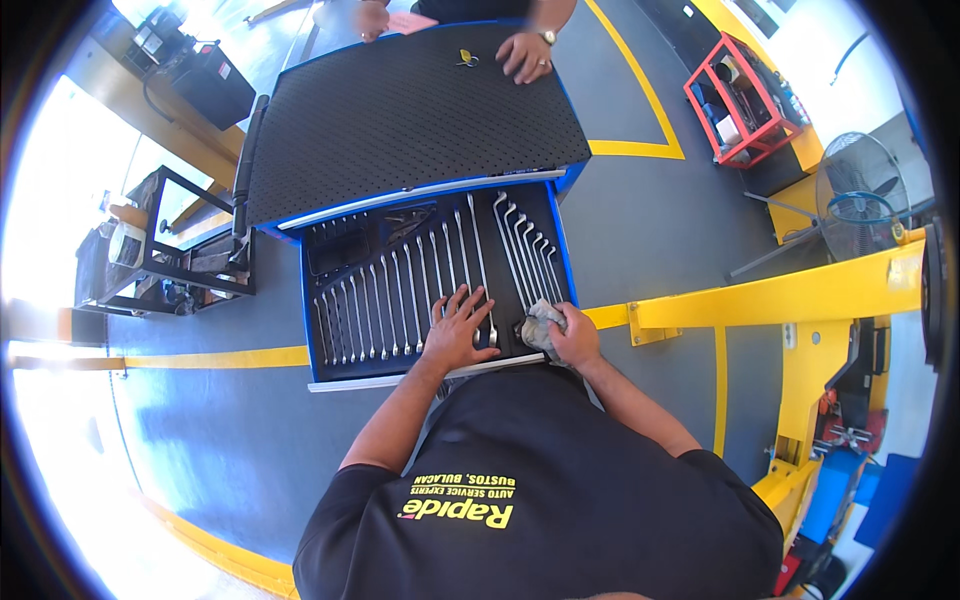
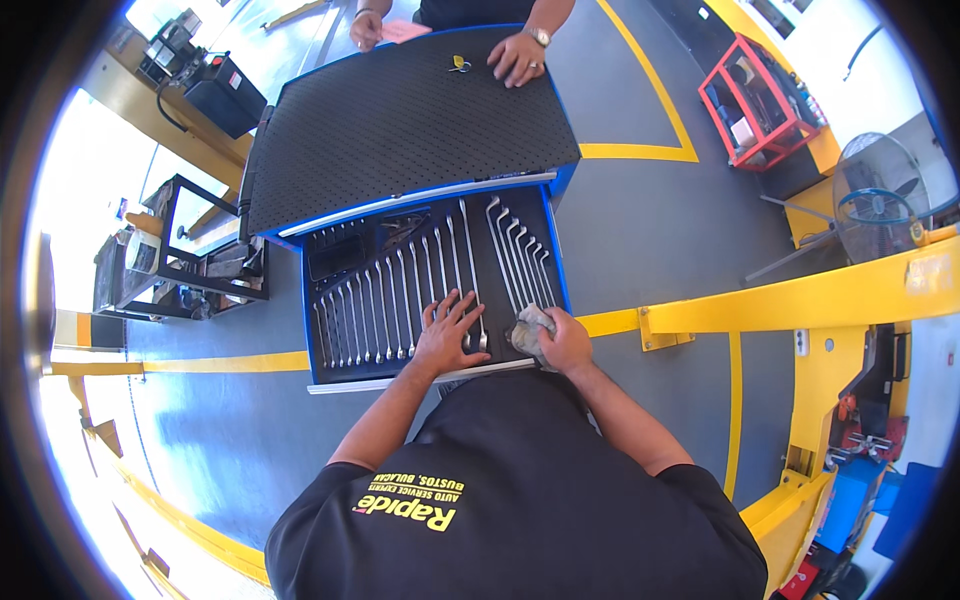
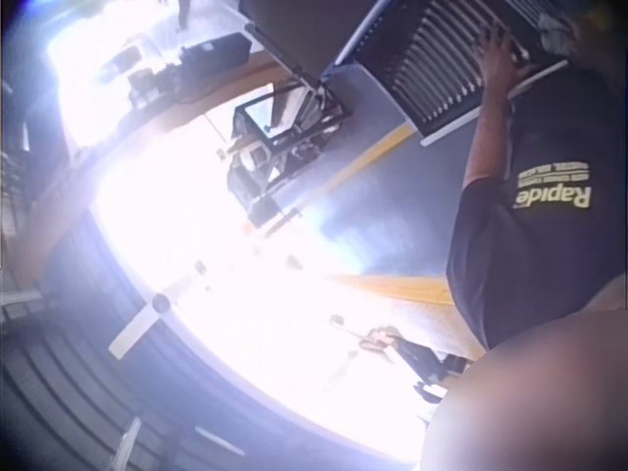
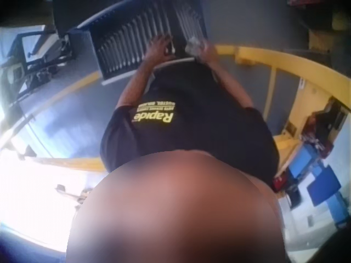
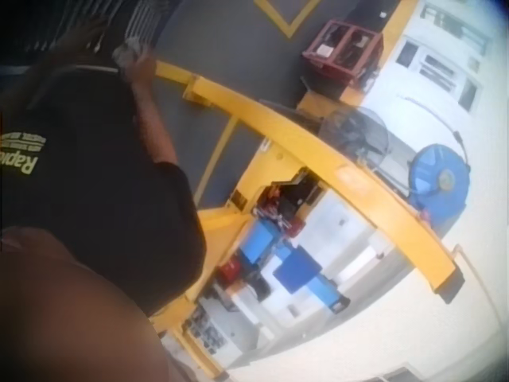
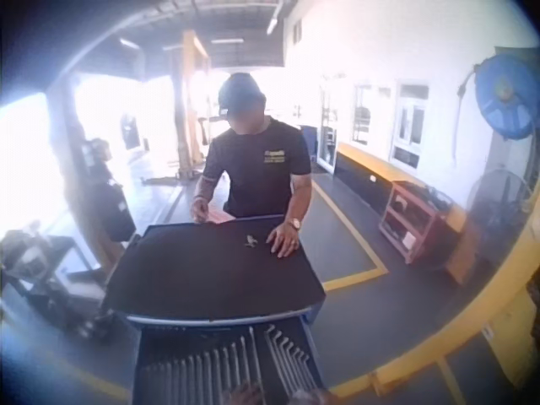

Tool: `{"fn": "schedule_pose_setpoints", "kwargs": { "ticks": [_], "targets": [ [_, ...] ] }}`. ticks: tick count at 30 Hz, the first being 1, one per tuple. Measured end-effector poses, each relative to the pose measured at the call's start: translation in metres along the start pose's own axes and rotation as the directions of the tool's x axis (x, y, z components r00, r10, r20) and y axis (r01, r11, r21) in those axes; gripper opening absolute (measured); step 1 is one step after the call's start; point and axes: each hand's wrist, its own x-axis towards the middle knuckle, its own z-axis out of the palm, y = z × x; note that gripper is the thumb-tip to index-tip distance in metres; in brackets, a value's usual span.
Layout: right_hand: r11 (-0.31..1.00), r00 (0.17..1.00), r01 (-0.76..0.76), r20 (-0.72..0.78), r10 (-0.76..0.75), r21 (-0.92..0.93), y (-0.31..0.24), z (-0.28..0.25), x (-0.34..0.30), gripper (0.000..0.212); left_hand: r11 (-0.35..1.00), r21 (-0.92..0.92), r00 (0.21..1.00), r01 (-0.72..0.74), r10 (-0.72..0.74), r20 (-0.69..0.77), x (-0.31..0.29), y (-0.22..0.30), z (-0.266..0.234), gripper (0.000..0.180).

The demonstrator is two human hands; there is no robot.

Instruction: The person repeatedly picks up wrenches from an open tool drawer, wipes each one with a cloth, and returns it to the drawer. The person handles multiple wrenches one at a time, wiping both sides and the head of each tool before placing it back in the drawer.

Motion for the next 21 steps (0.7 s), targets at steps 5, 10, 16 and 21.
{"fn": "schedule_pose_setpoints", "kwargs": {
  "ticks": [5,10,16,21],
  "targets": [
    [0.994,0.992,0.008,-0.129,0.006,0.108,0.017,0.002,0.006,0.03,0.993,-0.095,0.986,0.068,-0.081,-0.144,0.016,0.014,-0.001,0.078],
    [0.926,0.978,-0.065,-0.161,0.134,0.373,0.038,0.004,0.022,0.028,0.998,-0.052,0.983,-0.026,0.016,-0.184,0.053,0.038,0.018,0.049],
    [0.962,0.973,-0.022,-0.214,0.083,0.273,0.039,0.007,0.032,0.03,0.996,0.059,0.994,0.062,-0.067,0.082,0.077,0.054,0.019,0.049],
    [0.974,0.96,0.058,-0.28,0.006,0.217,0.034,0.008,0.047,0.033,0.975,0.132,0.978,0.177,-0.189,0.085,0.091,0.061,0.007,0.054]
  ]
}}
